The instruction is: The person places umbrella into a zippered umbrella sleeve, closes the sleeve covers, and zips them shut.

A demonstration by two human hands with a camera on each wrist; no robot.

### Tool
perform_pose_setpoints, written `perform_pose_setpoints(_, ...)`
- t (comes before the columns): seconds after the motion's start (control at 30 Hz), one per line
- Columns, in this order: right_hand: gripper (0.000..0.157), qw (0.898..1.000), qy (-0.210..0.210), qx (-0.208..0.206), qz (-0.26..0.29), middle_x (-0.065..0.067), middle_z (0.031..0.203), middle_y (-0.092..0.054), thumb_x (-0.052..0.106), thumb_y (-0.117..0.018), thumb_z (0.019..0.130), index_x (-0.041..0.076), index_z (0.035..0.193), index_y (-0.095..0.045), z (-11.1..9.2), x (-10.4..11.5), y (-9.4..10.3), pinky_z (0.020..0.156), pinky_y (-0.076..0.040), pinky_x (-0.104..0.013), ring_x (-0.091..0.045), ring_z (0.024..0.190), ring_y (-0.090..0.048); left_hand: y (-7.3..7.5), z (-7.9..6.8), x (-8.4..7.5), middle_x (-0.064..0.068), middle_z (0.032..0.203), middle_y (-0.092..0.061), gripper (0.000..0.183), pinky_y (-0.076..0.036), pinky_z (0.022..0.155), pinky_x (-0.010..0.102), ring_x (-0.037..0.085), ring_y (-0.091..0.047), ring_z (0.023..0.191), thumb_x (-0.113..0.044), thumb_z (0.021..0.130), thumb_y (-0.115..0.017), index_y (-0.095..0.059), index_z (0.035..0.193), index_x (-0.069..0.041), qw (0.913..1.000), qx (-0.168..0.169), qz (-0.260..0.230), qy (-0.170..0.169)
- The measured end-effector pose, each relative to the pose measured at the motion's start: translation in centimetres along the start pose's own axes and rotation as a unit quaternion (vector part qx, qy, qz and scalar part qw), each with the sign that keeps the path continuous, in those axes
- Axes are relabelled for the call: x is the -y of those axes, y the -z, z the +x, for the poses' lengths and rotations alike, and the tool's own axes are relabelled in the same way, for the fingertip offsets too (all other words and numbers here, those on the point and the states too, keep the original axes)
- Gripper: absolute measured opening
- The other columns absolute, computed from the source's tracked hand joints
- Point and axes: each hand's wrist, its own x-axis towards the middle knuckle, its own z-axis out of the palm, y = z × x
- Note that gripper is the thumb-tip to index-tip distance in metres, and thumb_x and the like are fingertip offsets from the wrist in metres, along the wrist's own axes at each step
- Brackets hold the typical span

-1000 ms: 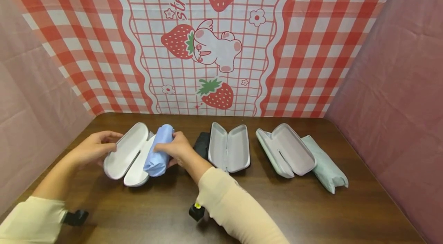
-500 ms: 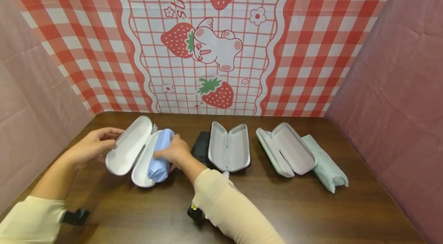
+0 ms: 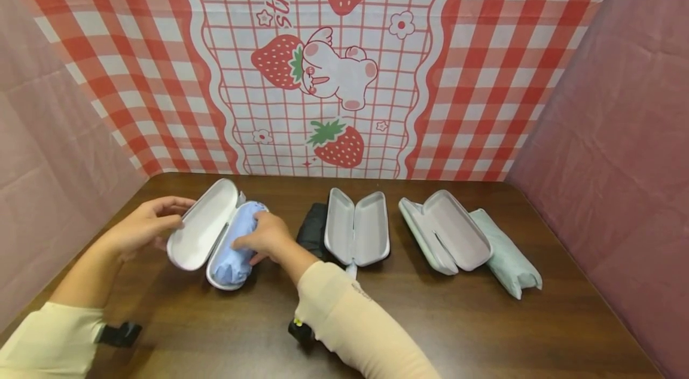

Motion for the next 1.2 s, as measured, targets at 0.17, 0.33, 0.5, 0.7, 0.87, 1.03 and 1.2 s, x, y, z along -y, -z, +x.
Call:
perform_pose_setpoints(0.17,0.076,0.999,0.018,0.0,-0.032,-0.031,0.135,-0.046,0.002,-0.082,0.075,-0.002,0.142,-0.044,-0.3,-0.1,-0.4,0.051,-0.056,-0.034,-0.027,0.054,-0.066,0.1,0.1,0.3,0.034,0.123,-0.044,0.055,-0.056,0.063,0.051,0.026,-0.063,0.081,-0.001,0.089,-0.052,-0.033,0.139,0.013,1.0,-0.002,0.005,0.002)
perform_pose_setpoints(0.33,0.066,0.999,0.022,-0.012,-0.026,-0.023,0.114,-0.058,0.003,-0.081,0.076,-0.002,0.135,-0.053,-0.2,-0.4,-0.1,0.052,-0.056,-0.034,-0.025,0.055,-0.066,0.1,0.1,0.5,0.033,0.121,-0.045,0.055,-0.056,0.063,0.051,0.026,-0.063,0.081,-0.002,0.089,-0.052,-0.034,0.139,0.013,0.9998,-0.005,0.014,0.008)
perform_pose_setpoints(0.5,0.039,0.999,0.004,-0.031,0.039,-0.011,0.09,-0.054,0.001,-0.078,0.077,-0.007,0.112,-0.061,0.3,-1.0,0.4,0.054,-0.057,-0.035,-0.025,0.061,-0.062,0.3,0.0,0.5,0.032,0.119,-0.045,0.056,-0.057,0.064,0.05,0.025,-0.063,0.08,-0.002,0.089,-0.052,-0.034,0.139,0.013,0.9997,-0.005,0.015,0.016)
perform_pose_setpoints(0.7,0.037,0.993,-0.026,-0.037,0.112,-0.017,0.091,-0.056,0.001,-0.073,0.081,-0.011,0.109,-0.054,0.8,-1.5,0.7,0.063,-0.058,-0.038,-0.027,0.069,-0.061,0.7,0.3,0.6,0.034,0.123,-0.044,0.055,-0.056,0.063,0.051,0.026,-0.061,0.083,-0.002,0.088,-0.053,-0.036,0.138,0.013,0.9991,0.0,0.035,0.022)
perform_pose_setpoints(0.87,0.058,0.976,-0.046,-0.012,0.212,-0.031,0.112,-0.051,-0.004,-0.067,0.084,-0.016,0.131,-0.034,0.9,-1.9,0.1,0.072,-0.057,-0.043,-0.043,0.089,-0.064,0.9,0.9,0.6,0.036,0.127,-0.046,0.052,-0.057,0.063,0.049,0.027,-0.061,0.086,-0.002,0.088,-0.054,-0.041,0.137,0.01,0.997,0.007,0.072,0.029)
perform_pose_setpoints(1.03,0.06,0.962,-0.038,0.004,0.27,-0.028,0.098,-0.056,-0.015,-0.06,0.084,-0.017,0.133,-0.026,0.7,-2.4,-1.3,0.075,-0.056,-0.045,-0.045,0.093,-0.064,0.6,1.4,0.6,0.036,0.13,-0.047,0.05,-0.057,0.06,0.045,0.028,-0.063,0.085,-0.002,0.087,-0.055,-0.045,0.135,0.009,0.9947,0.024,0.098,0.016)
perform_pose_setpoints(1.2,0.051,0.959,-0.025,0.007,0.282,-0.023,0.086,-0.058,-0.023,-0.054,0.083,-0.016,0.127,-0.03,0.3,-2.2,-2.1,0.075,-0.056,-0.043,-0.04,0.086,-0.067,-0.3,1.7,0.6,0.032,0.125,-0.052,0.048,-0.056,0.059,0.04,0.024,-0.062,0.082,-0.003,0.086,-0.061,-0.05,0.132,0.008,0.9906,0.027,0.133,-0.011)
